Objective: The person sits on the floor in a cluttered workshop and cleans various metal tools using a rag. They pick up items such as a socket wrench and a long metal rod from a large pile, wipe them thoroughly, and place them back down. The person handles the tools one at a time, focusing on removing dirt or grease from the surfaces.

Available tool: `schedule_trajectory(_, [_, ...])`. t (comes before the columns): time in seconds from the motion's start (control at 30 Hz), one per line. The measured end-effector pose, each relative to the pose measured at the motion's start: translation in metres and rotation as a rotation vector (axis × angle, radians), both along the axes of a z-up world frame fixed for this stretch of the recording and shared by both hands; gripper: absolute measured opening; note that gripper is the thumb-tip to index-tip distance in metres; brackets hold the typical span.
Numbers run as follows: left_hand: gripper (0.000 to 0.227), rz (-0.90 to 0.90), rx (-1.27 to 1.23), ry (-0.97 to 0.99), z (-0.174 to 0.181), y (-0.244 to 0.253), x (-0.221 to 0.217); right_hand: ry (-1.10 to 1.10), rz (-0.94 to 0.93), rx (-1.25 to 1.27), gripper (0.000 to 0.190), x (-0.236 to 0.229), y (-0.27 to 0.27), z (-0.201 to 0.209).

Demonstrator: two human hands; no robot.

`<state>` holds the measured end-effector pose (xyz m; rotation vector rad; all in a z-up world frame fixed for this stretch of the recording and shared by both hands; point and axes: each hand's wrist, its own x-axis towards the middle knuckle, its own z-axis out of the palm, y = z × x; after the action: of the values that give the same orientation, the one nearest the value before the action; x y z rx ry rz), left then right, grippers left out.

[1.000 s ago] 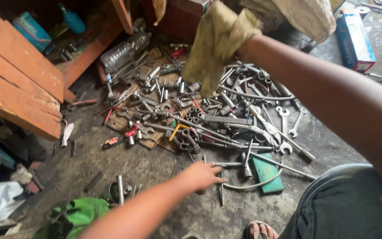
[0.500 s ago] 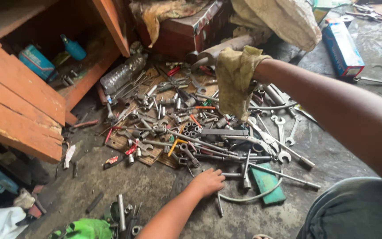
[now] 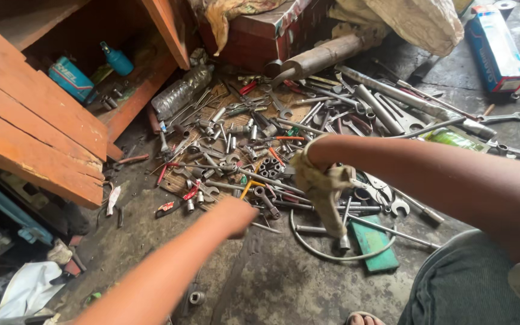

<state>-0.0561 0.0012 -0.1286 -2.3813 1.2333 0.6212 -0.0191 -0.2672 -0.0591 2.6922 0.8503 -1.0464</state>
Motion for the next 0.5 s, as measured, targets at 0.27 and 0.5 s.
schedule_trajectory(0.27, [0.03, 0.436, -0.644, 0.168, 0.054, 0.052, -0.009, -0.055, 0.039, -0.11, 0.035, -0.009, 0.001, -0.006])
schedule_trajectory(0.5, [0.039, 0.395, -0.978, 0.34, 0.023, 0.043, 0.018, 0.097, -0.098, -0.106, 0.037, -0.028, -0.013, -0.035])
